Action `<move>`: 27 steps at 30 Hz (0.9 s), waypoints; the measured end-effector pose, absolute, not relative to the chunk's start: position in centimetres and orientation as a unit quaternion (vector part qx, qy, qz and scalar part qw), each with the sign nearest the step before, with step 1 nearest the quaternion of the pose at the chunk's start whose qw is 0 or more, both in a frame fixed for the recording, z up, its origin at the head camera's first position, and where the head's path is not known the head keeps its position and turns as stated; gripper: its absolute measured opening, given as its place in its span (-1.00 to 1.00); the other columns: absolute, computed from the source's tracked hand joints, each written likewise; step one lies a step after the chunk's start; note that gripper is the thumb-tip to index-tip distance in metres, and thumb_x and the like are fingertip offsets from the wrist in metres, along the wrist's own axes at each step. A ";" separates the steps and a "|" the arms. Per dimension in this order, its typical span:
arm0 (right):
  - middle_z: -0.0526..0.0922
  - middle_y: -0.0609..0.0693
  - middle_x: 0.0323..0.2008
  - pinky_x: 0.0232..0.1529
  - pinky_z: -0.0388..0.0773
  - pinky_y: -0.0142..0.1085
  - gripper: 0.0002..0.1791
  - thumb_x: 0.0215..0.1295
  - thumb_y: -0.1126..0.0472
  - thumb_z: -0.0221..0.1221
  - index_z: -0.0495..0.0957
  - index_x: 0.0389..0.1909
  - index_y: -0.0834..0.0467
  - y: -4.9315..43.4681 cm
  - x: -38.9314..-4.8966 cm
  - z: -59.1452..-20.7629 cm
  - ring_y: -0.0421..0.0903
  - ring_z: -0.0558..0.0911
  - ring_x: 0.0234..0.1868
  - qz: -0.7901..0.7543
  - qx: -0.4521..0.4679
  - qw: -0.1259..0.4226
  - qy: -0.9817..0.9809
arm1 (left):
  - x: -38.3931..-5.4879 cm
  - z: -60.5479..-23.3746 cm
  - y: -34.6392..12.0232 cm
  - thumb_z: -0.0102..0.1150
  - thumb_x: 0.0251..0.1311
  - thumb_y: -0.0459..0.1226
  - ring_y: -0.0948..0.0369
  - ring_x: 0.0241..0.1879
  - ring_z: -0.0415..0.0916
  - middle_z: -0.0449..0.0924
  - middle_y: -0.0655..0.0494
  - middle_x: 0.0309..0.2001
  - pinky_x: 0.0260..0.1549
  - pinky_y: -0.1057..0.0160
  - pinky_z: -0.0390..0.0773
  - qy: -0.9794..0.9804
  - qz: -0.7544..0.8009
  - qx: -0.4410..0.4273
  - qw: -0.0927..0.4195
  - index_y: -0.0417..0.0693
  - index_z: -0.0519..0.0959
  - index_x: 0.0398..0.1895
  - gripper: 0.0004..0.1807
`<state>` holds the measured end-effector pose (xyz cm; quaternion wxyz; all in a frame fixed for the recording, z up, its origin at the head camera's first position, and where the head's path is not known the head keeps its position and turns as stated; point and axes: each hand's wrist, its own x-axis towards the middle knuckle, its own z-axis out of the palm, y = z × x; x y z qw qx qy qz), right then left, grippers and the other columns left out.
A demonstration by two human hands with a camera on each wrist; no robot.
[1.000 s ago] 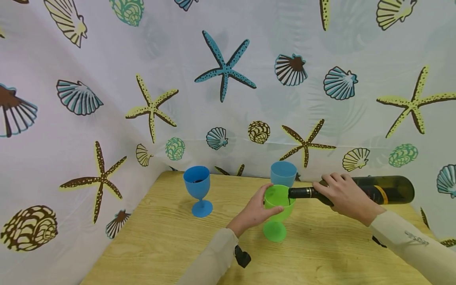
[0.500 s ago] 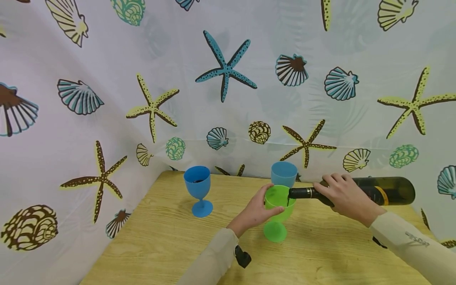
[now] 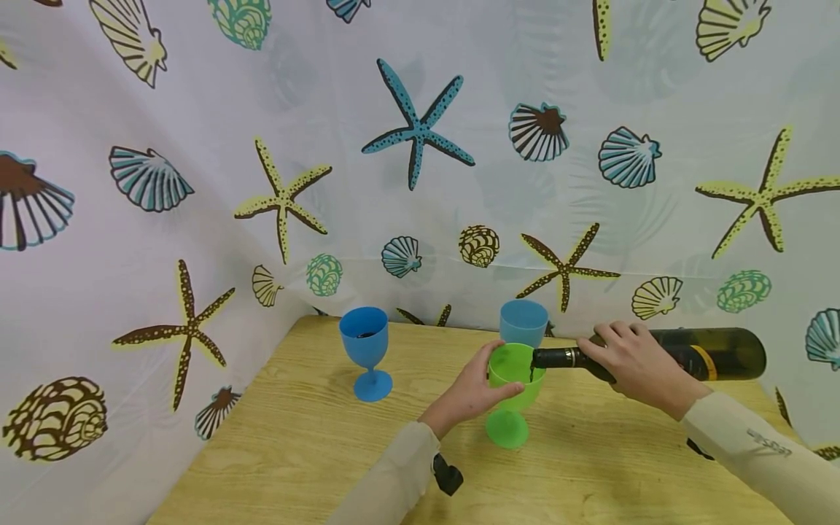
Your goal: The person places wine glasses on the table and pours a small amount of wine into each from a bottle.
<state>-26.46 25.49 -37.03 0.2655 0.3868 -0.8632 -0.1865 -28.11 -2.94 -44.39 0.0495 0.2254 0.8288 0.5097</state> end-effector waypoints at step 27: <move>0.48 0.20 -0.18 -0.30 0.52 0.03 -0.15 -0.43 0.08 0.60 0.46 0.02 0.14 25.4 -26.5 -36.8 0.17 0.53 -0.25 -0.195 0.392 0.268 -0.858 | -28.1 -44.4 -3.1 0.21 0.18 0.06 0.01 0.31 0.18 0.14 -0.03 0.37 0.16 -0.10 0.31 0.829 0.506 0.234 0.047 -0.05 0.00 0.47 -0.09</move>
